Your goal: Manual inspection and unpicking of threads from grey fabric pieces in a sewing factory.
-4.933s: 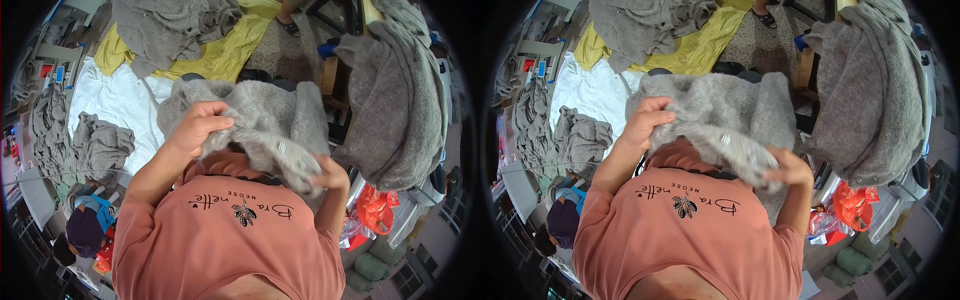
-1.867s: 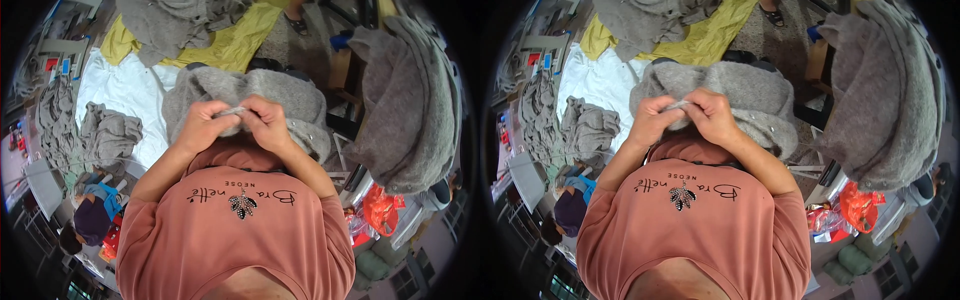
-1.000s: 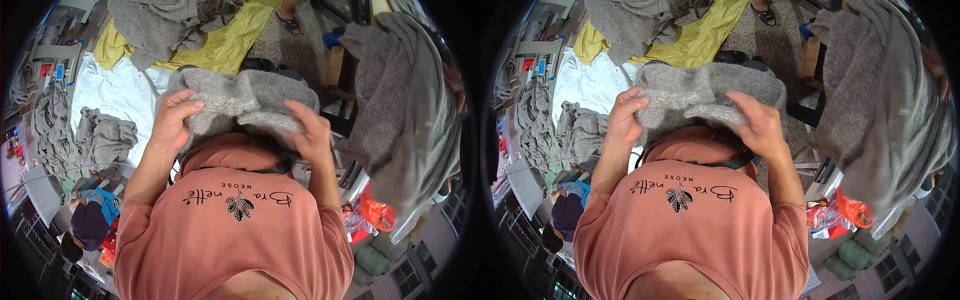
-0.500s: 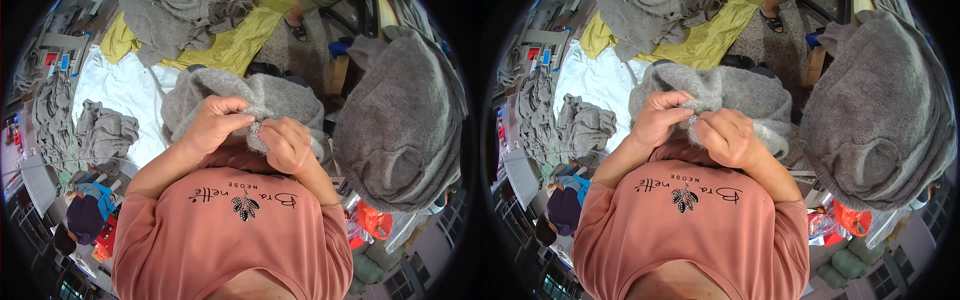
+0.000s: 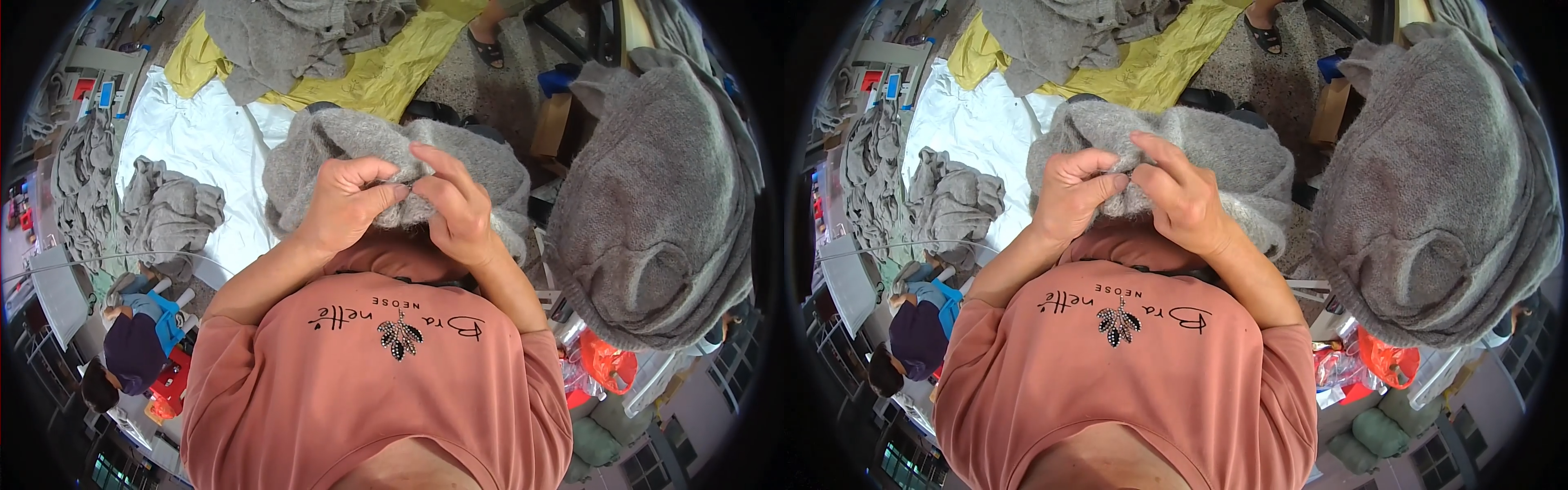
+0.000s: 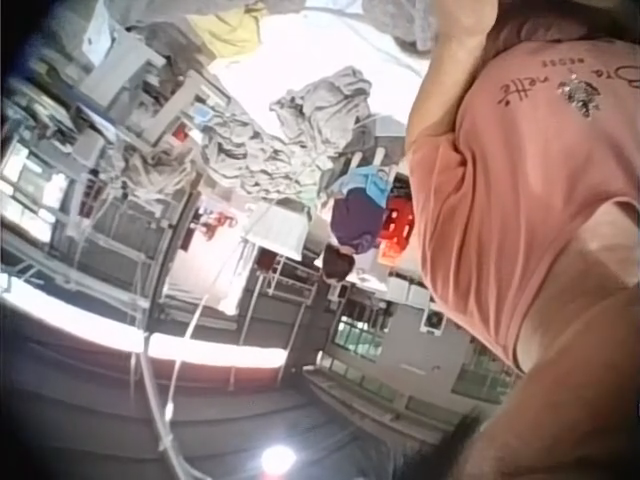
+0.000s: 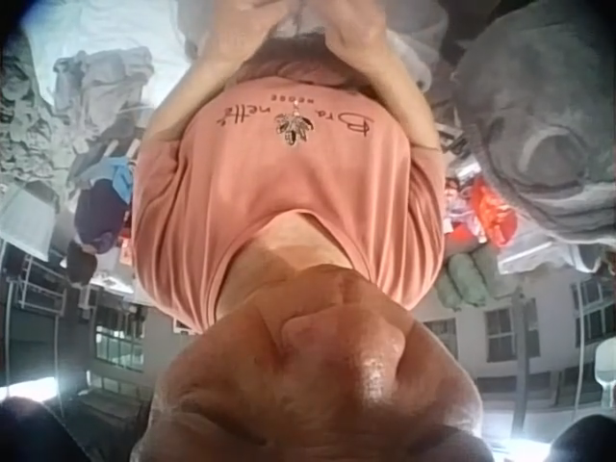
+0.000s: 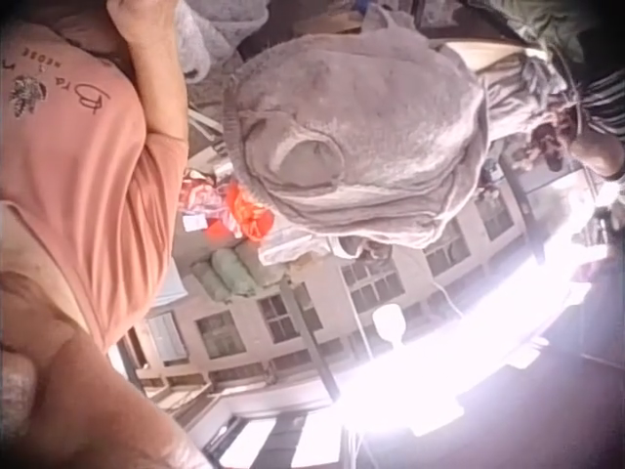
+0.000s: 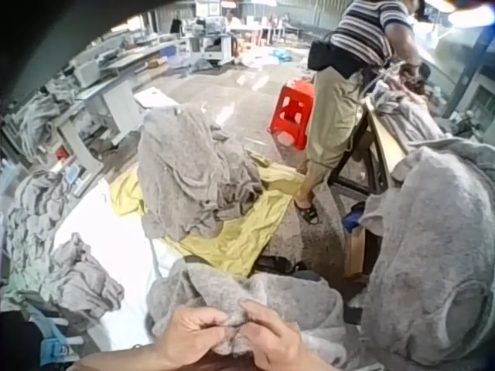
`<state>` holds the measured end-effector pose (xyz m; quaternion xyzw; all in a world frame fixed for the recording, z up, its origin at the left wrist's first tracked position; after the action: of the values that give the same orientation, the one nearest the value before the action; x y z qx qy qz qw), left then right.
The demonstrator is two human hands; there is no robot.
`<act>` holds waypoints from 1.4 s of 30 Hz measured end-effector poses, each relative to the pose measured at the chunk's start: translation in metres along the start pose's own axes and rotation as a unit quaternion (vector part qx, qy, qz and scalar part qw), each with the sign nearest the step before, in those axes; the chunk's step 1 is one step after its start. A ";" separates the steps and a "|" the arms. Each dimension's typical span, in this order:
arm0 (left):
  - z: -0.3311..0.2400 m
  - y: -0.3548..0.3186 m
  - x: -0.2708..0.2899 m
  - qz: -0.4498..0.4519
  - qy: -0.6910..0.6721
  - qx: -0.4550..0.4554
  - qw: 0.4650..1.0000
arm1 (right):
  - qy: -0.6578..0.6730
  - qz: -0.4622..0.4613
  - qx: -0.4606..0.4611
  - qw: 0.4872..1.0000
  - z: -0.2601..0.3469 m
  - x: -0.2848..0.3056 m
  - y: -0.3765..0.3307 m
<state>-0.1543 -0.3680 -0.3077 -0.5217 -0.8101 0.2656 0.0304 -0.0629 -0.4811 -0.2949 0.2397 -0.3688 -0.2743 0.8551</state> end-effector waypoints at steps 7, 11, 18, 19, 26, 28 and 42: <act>-0.003 -0.006 0.001 -0.029 0.120 -0.079 0.989 | 0.210 0.072 -0.130 0.966 -0.013 -0.001 -0.004; -0.001 -0.005 0.000 -0.014 0.125 -0.076 0.989 | 0.338 0.072 -0.333 0.878 -0.021 -0.004 -0.011; -0.005 -0.002 0.000 -0.011 0.174 -0.094 0.980 | 0.306 0.073 -0.351 0.882 -0.021 -0.007 -0.016; -0.003 -0.001 0.001 -0.011 0.174 -0.094 0.980 | 0.306 0.073 -0.351 0.882 -0.021 -0.008 -0.015; 0.000 -0.001 0.000 -0.005 0.202 -0.159 0.966 | 0.206 0.094 -0.286 0.931 -0.011 -0.007 -0.021; -0.003 -0.002 -0.002 -0.004 0.201 -0.183 0.962 | 0.181 0.076 -0.264 0.944 -0.009 -0.005 -0.022; -0.026 -0.025 -0.015 -0.091 0.321 -0.478 0.812 | -0.010 0.007 -0.077 0.997 0.022 0.006 -0.005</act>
<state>-0.1597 -0.3787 -0.2709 -0.4495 -0.8230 -0.3422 0.0594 -0.0780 -0.4931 -0.2813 0.1675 -0.3564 -0.2983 0.8695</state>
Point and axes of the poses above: each hand's wrist, its own y-axis towards the middle knuckle, its own x-axis out of the back of the hand, z = x × y, the point moved 3 cm from there along y, towards the middle knuckle, and after that the axes turned 9 degrees about x, right-handed, at the moved point
